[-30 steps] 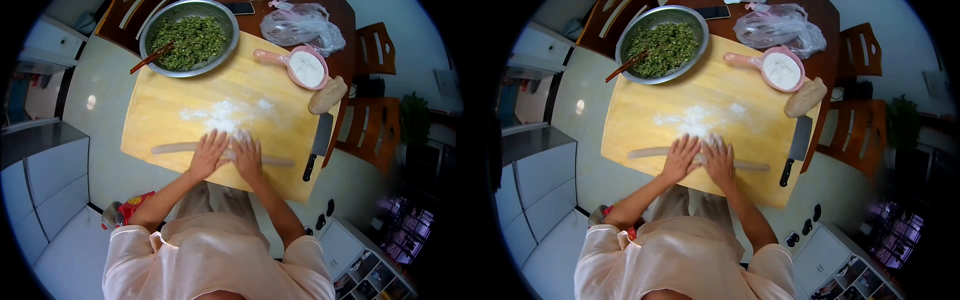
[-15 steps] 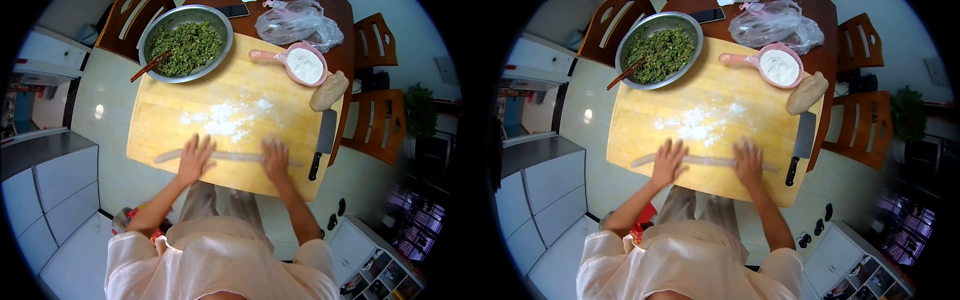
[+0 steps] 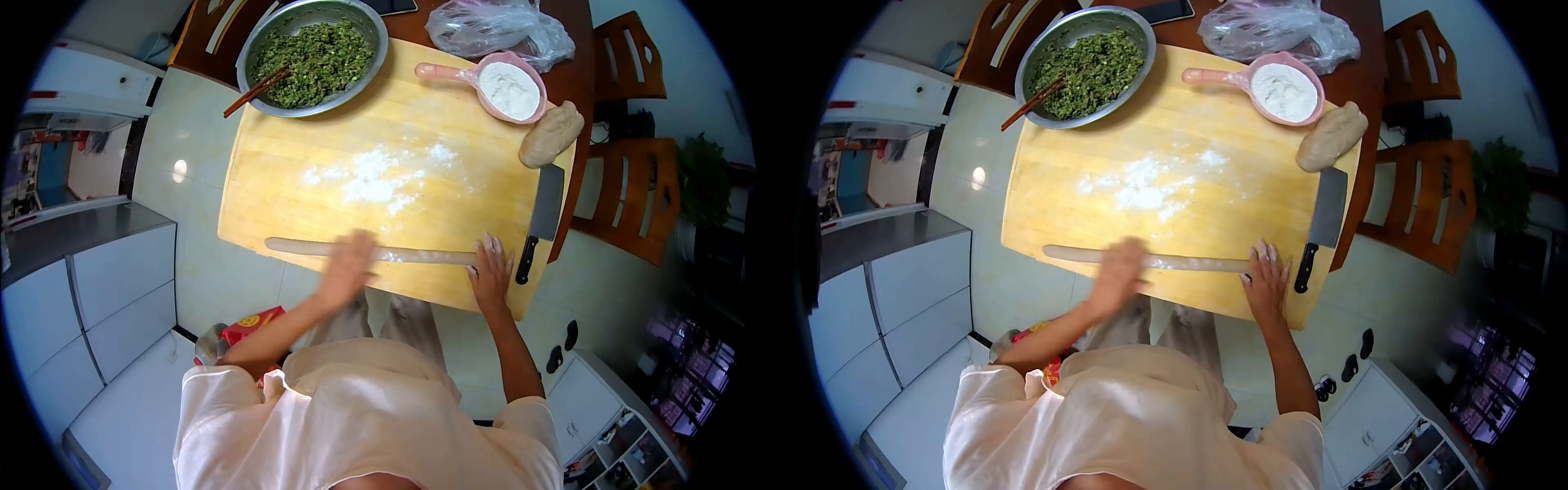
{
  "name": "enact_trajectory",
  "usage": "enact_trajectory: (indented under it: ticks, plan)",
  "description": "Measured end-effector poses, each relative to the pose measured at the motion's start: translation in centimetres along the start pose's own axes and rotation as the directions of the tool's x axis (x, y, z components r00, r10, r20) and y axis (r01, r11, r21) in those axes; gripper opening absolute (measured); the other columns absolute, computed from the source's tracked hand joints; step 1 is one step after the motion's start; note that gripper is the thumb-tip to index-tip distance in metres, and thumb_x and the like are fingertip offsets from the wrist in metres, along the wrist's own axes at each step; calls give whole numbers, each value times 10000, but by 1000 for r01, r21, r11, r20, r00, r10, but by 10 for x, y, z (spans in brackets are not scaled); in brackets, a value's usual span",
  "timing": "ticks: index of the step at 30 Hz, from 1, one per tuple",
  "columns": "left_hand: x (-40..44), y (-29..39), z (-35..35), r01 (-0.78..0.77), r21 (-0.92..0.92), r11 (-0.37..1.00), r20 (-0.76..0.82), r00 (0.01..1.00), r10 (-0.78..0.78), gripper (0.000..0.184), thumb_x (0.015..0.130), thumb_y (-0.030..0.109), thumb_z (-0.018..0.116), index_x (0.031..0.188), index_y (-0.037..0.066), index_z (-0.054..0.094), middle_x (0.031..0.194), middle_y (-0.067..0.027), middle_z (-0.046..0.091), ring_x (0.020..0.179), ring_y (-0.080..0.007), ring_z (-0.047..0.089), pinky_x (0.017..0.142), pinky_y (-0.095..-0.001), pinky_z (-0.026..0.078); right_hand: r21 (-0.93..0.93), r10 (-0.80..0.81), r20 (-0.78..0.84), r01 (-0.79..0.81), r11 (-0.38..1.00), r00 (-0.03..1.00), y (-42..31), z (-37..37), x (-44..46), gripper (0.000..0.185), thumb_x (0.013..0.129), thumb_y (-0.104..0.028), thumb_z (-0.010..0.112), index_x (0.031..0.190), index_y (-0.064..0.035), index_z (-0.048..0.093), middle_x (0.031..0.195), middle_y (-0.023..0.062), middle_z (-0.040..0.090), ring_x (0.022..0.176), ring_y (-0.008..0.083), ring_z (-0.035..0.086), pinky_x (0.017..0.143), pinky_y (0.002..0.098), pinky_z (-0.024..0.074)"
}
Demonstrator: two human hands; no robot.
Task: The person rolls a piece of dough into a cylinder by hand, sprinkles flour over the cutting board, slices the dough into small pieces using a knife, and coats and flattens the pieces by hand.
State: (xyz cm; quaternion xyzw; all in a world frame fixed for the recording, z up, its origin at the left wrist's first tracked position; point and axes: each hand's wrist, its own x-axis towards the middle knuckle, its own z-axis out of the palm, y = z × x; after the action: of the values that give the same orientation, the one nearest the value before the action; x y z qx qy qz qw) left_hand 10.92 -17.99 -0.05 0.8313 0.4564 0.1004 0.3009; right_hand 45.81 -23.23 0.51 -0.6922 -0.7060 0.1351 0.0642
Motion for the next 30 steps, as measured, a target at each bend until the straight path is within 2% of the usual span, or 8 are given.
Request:
enact_trajectory:
  ticks: [1, 4, 7, 11, 19, 23, 26, 30]
  plan:
    - [11, 20, 23, -191, -69, 979, 66, 978, 196, 823, 792, 164, 779, 1510, 78, 387, 1579, -167, 356, 1504, -338, 255, 1215, -549, 159, 20, -10, 24, 10, 1000, 1000, -3, -2, 5, 622, 811, -154, 745, 1390, -88, 528, 1519, 129, 447, 1429, 343, 374, 1143, 652, 198]
    - [56, 100, 78, -312, -15, 950, 111, 944, 311, 797, 858, 329, 713, 1503, 11, 368, 1597, -182, 302, 1504, -327, 239, 1214, -538, 185, 25, -190, -1, 190, 981, 982, -3, 2, 7, 643, 778, -204, 786, 1367, -115, 543, 1521, 93, 444, 1428, 308, 376, 1129, 670, 238]
    - [79, 121, 81, -285, 22, 958, 62, 957, 284, 793, 877, 346, 688, 1509, 1, 354, 1606, -189, 284, 1498, -333, 250, 1216, -509, 204, -29, -130, 3, 130, 991, 992, 20, 17, 4, 671, 763, -221, 802, 1370, -110, 538, 1514, 91, 450, 1422, 304, 383, 1129, 656, 256]
    - [45, 41, 64, -256, 107, 961, -77, 961, 265, 734, 894, 309, 674, 1519, 67, 373, 1581, -138, 367, 1461, -344, 338, 1194, -507, 259, -33, -159, 46, 160, 987, 986, 24, 12, 6, 679, 759, -224, 808, 1370, -106, 536, 1513, 86, 452, 1422, 300, 383, 1138, 630, 272]
    - [-40, -107, -60, 109, 355, 928, -137, 988, -64, 710, 867, 299, 704, 1491, 102, 429, 1562, -128, 392, 1462, -347, 329, 1189, -561, 225, 46, -384, 133, 382, 923, 914, -94, 32, 35, 716, 852, -365, 717, 1466, -102, 461, 1570, 93, 390, 1449, 278, 347, 1156, 630, 247]
    - [-34, -104, -56, -37, 302, 953, -43, 998, 53, 711, 862, 305, 712, 1483, 99, 433, 1551, -135, 401, 1447, -351, 350, 1181, -579, 214, 28, -363, 48, 362, 932, 930, -148, 37, 85, 705, 878, -418, 680, 1469, -104, 457, 1558, 112, 397, 1464, 308, 305, 1147, 629, 244]
    - [-3, -84, -52, 54, 271, 961, -153, 988, -12, 735, 858, 275, 710, 1502, 96, 405, 1571, -129, 387, 1458, -366, 338, 1187, -579, 191, 47, -281, -1, 280, 959, 960, -143, 34, 124, 689, 889, -442, 660, 1459, -104, 472, 1560, 109, 393, 1464, 314, 302, 1142, 634, 242]
    - [35, -25, -29, -44, 92, 995, -186, 981, 61, 748, 867, 301, 701, 1512, 86, 391, 1591, -153, 346, 1481, -340, 308, 1183, -590, 184, 21, -303, 65, 302, 953, 951, -154, 42, 103, 670, 914, -408, 591, 1489, -98, 441, 1600, 114, 334, 1491, 329, 255, 1167, 649, 179]
